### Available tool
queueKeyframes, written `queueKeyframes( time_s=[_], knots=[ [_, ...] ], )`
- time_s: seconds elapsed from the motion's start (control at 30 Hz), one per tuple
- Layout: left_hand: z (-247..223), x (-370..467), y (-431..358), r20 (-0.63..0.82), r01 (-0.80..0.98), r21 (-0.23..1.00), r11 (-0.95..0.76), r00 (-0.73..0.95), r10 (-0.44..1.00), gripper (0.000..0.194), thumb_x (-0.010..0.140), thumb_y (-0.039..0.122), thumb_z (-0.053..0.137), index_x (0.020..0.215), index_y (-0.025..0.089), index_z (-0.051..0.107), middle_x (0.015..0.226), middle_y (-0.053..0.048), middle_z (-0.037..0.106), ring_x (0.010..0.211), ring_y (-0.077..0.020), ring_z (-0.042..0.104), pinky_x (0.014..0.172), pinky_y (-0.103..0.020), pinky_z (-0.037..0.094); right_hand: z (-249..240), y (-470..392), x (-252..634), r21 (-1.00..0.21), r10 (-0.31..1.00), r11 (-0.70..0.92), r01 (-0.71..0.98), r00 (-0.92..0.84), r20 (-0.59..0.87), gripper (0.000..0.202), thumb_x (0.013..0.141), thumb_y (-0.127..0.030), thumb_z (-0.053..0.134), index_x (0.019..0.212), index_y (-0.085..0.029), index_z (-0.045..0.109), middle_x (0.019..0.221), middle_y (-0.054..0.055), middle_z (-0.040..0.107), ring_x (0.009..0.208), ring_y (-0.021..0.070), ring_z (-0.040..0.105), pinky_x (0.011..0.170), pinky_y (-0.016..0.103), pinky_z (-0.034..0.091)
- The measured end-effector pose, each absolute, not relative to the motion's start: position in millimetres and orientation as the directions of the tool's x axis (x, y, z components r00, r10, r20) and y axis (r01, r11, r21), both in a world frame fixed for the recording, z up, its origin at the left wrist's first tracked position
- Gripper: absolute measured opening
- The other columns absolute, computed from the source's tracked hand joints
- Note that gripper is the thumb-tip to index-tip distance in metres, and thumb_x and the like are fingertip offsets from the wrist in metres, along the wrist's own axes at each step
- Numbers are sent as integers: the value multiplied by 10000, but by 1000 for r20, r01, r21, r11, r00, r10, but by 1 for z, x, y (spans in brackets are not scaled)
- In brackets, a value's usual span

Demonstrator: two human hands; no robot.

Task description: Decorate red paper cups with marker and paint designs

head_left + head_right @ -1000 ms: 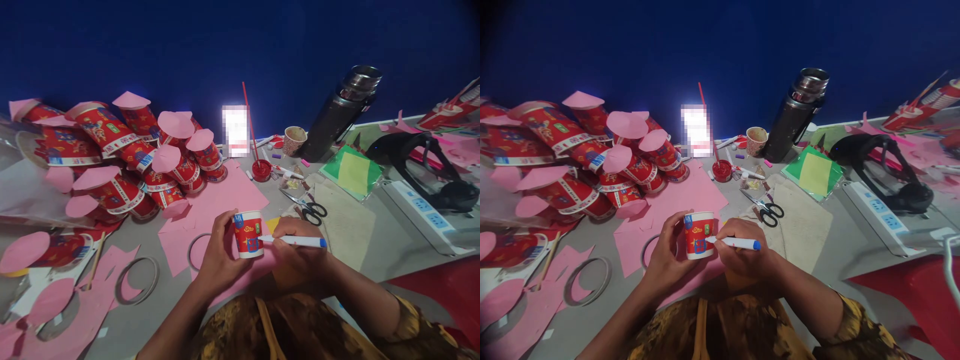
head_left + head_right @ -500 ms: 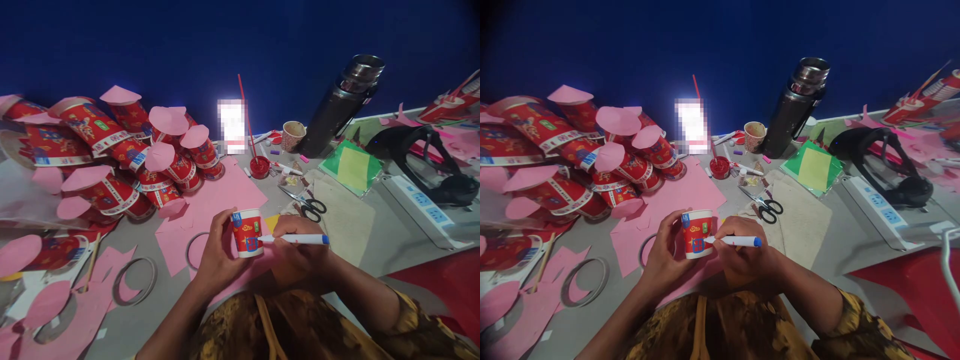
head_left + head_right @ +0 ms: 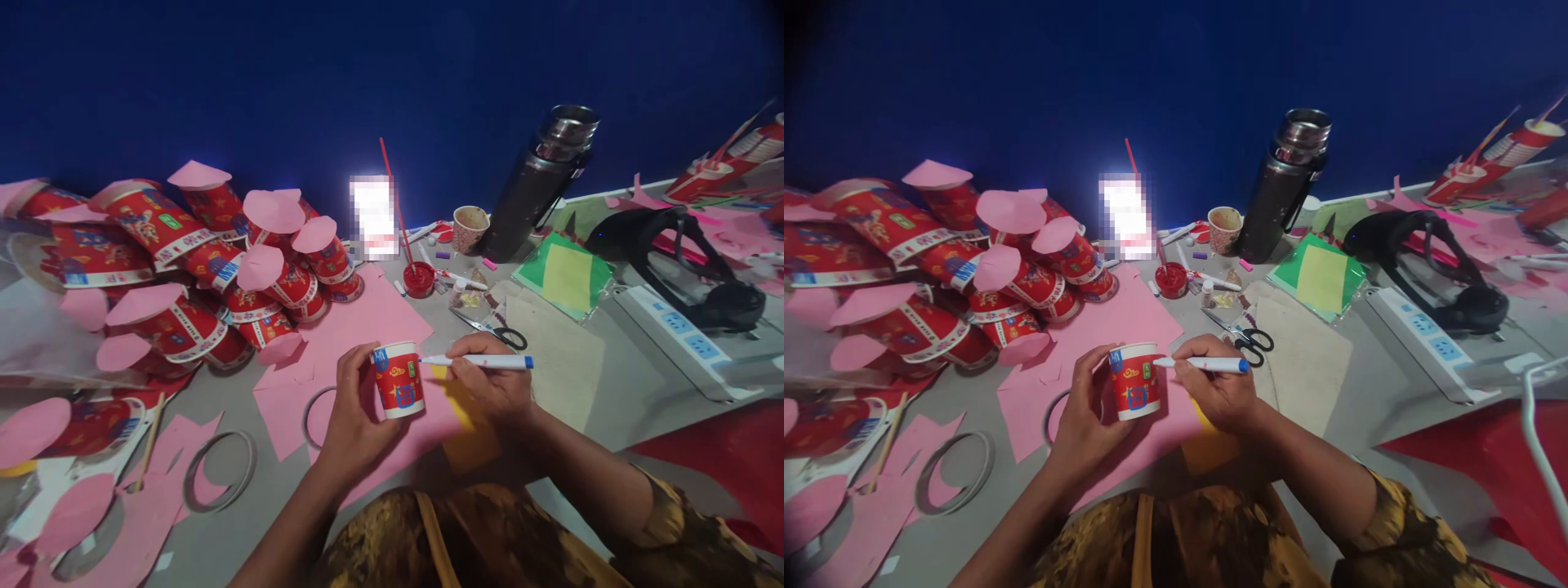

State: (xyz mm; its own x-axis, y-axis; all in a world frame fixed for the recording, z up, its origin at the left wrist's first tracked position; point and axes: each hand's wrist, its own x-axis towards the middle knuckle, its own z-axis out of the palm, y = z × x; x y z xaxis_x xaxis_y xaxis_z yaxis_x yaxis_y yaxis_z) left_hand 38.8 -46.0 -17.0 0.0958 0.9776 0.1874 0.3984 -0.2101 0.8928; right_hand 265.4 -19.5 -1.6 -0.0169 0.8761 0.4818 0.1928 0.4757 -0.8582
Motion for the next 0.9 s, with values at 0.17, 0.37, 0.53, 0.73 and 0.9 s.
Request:
queueKeyframes(
  time_s=[0.17, 0.37, 0.53, 0.73, 0.9],
  knots=[
    [-1, 32, -33, 223, 440, 862, -253, 121, 967, 902, 796, 188, 782, 1598, 314, 388, 1536, -126, 521, 1437, -332, 583, 1225, -567, 501, 4, 8, 268, -844, 877, 481, 235, -128, 464, 140, 1062, -322, 650, 1096, -220, 741, 867, 23, 799, 745, 170, 754, 703, 282, 600],
    [-9, 28, 1, 419, 537, 755, -376, 46, 907, 845, 822, 174, 753, 1588, 313, 425, 1592, -140, 461, 1544, -382, 462, 1263, -644, 419, -10, 33, 261, -659, 741, 659, 363, -160, 653, 156, 1059, -255, 622, 1183, -214, 708, 1080, 103, 811, 984, 234, 773, 904, 378, 621],
    [-33, 22, 17, 402, 503, 784, -364, 36, 915, 814, 834, 219, 780, 1557, 315, 418, 1553, -137, 520, 1451, -376, 558, 1199, -662, 484, -27, 30, 259, -527, 645, 762, 376, -368, 670, 261, 1030, -186, 621, 1287, -216, 657, 1115, 127, 803, 1008, 260, 765, 882, 404, 627],
    [-44, 15, 20, 402, 512, 786, -347, 4, 916, 756, 858, 285, 771, 1530, 356, 432, 1516, -142, 544, 1411, -388, 581, 1174, -717, 491, -28, 28, 260, -552, 682, 729, 405, -360, 636, 242, 1037, -207, 623, 1277, -218, 654, 1126, 126, 810, 1014, 262, 777, 893, 396, 634],
    [-46, 17, 19, 343, 471, 834, -288, -32, 939, 745, 821, 309, 798, 1486, 356, 467, 1458, -158, 591, 1303, -393, 667, 1055, -696, 586, -20, 23, 260, -607, 706, 708, 361, -357, 612, 195, 1111, -233, 530, 1251, -217, 665, 1103, 107, 823, 982, 211, 792, 881, 327, 628]
  ],
)
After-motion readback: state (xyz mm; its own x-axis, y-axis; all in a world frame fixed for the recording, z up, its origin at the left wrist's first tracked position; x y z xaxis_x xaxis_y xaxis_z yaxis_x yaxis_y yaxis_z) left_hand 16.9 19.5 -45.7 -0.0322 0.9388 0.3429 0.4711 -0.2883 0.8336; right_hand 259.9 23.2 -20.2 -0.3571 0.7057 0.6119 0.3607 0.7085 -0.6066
